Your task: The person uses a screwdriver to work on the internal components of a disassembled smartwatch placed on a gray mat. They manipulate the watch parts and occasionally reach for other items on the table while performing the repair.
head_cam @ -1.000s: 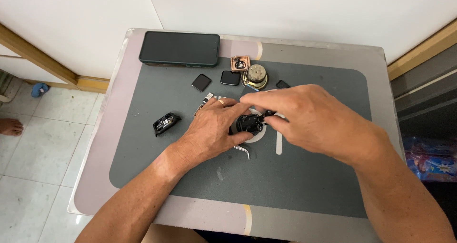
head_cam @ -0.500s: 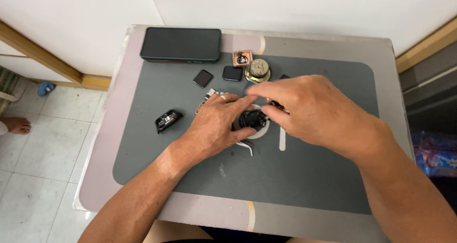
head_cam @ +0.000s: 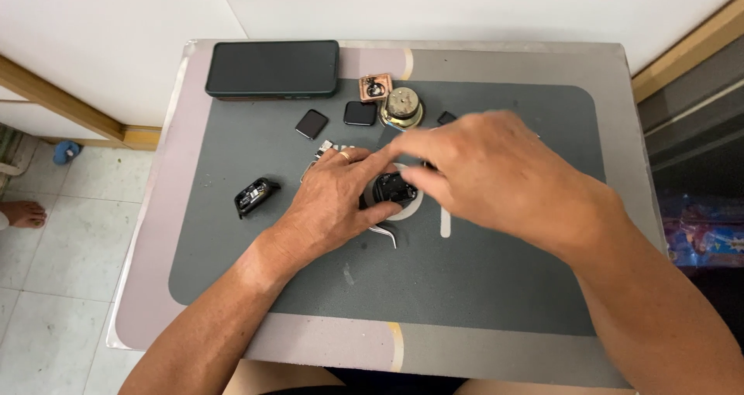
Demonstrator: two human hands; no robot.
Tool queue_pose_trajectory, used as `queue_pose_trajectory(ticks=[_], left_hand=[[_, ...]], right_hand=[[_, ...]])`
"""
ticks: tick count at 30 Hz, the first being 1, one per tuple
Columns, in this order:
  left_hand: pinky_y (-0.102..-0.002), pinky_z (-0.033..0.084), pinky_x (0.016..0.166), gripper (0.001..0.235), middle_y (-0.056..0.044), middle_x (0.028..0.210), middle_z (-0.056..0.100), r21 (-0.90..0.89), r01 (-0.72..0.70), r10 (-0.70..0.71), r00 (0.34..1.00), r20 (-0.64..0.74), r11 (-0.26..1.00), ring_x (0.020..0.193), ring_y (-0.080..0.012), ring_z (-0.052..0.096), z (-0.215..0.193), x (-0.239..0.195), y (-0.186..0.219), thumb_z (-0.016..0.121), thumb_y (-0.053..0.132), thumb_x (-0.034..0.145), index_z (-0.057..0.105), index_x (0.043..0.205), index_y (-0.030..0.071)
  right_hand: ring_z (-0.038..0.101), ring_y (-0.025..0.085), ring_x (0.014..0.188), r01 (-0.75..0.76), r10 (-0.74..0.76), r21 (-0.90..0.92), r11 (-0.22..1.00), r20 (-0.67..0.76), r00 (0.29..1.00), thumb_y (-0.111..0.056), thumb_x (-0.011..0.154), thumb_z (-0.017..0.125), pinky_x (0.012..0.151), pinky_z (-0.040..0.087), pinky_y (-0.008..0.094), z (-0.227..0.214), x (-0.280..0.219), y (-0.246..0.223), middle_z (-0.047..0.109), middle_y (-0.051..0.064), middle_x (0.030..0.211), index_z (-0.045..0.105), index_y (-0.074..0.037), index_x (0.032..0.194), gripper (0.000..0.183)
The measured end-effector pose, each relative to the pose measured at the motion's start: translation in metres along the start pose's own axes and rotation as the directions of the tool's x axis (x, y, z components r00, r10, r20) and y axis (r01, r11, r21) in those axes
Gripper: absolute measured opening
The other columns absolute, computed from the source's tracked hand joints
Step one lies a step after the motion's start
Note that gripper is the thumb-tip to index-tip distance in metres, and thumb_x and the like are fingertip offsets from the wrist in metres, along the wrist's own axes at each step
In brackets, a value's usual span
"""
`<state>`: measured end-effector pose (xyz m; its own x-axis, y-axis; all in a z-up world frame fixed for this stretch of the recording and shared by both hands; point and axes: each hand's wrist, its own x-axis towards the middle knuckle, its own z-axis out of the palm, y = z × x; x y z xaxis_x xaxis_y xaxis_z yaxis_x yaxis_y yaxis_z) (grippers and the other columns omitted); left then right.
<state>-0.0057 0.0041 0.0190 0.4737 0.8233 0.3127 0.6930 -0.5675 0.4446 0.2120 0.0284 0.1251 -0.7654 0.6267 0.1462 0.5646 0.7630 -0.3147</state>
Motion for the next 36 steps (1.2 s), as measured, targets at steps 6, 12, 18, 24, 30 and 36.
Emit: queue_pose_trajectory(ticks=[6, 12, 18, 24, 30, 36], left_hand=[[-0.041, 0.047, 0.081, 0.055, -0.01, 0.11, 0.073, 0.117, -0.157, 0.164, 0.985, -0.055, 0.981, 0.091, -0.0294, 0.067, 0.0, -0.001, 0.002, 0.082, 0.027, 0.086, 0.054, 0.128, 0.005], [-0.039, 0.046, 0.072, 0.049, -0.008, 0.097, 0.067, 0.241, -0.225, 0.244, 0.969, -0.047, 0.944, 0.083, -0.0288, 0.064, -0.004, 0.001, 0.012, 0.077, 0.027, 0.094, 0.054, 0.129, 0.002], [-0.042, 0.048, 0.08, 0.062, -0.01, 0.102, 0.07, 0.095, -0.087, 0.091, 0.995, -0.037, 0.992, 0.09, -0.0316, 0.064, 0.001, 0.0, 0.009, 0.081, 0.03, 0.087, 0.052, 0.138, 0.007], [-0.044, 0.048, 0.086, 0.059, -0.012, 0.106, 0.071, 0.063, -0.08, 0.082, 0.996, -0.026, 0.995, 0.103, -0.034, 0.065, 0.0, 0.0, 0.003, 0.083, 0.029, 0.084, 0.054, 0.132, 0.008], [-0.043, 0.048, 0.079, 0.069, -0.012, 0.096, 0.067, 0.04, -0.026, 0.026, 1.0, 0.005, 0.999, 0.086, -0.0329, 0.06, -0.003, 0.003, 0.005, 0.084, 0.029, 0.083, 0.052, 0.141, 0.011], [-0.042, 0.046, 0.079, 0.053, -0.008, 0.092, 0.066, 0.018, -0.018, 0.017, 1.0, 0.013, 1.0, 0.086, -0.0303, 0.059, -0.005, 0.002, 0.005, 0.083, 0.028, 0.083, 0.056, 0.126, 0.011]], right_hand=[[0.065, 0.038, 0.065, -0.148, 0.152, -0.036, 0.988, 0.157, 0.976, -0.011, 0.091, 0.05, 0.057, 0.045, 0.052, -0.016, 0.0, -0.012, 0.077, 0.001, 0.079, 0.068, -0.03, 0.121, 0.04], [0.058, 0.037, 0.053, -0.185, 0.195, -0.094, 0.978, 0.121, 0.973, -0.012, 0.097, 0.05, 0.052, 0.043, 0.05, -0.008, -0.002, -0.01, 0.065, 0.007, 0.059, 0.067, -0.019, 0.106, 0.021], [0.068, 0.034, 0.066, -0.102, 0.103, -0.082, 0.991, 0.005, 0.995, -0.014, 0.098, 0.055, 0.054, 0.049, 0.05, 0.008, -0.002, -0.001, 0.074, 0.002, 0.081, 0.071, -0.02, 0.112, 0.022], [0.068, 0.035, 0.069, -0.045, 0.045, 0.004, 0.999, 0.003, 0.999, -0.005, 0.092, 0.055, 0.055, 0.048, 0.05, -0.003, -0.001, -0.004, 0.074, 0.004, 0.083, 0.065, -0.015, 0.111, 0.024], [0.065, 0.032, 0.059, 0.001, -0.016, -0.107, 0.994, -0.145, 0.989, -0.015, 0.098, 0.063, 0.048, 0.047, 0.048, 0.009, 0.001, 0.006, 0.071, 0.001, 0.079, 0.069, -0.012, 0.112, 0.015], [0.066, 0.031, 0.061, 0.039, -0.042, -0.03, 0.999, -0.093, 0.995, -0.009, 0.096, 0.061, 0.052, 0.046, 0.045, 0.012, 0.003, 0.005, 0.069, 0.003, 0.072, 0.066, -0.014, 0.112, 0.017]])
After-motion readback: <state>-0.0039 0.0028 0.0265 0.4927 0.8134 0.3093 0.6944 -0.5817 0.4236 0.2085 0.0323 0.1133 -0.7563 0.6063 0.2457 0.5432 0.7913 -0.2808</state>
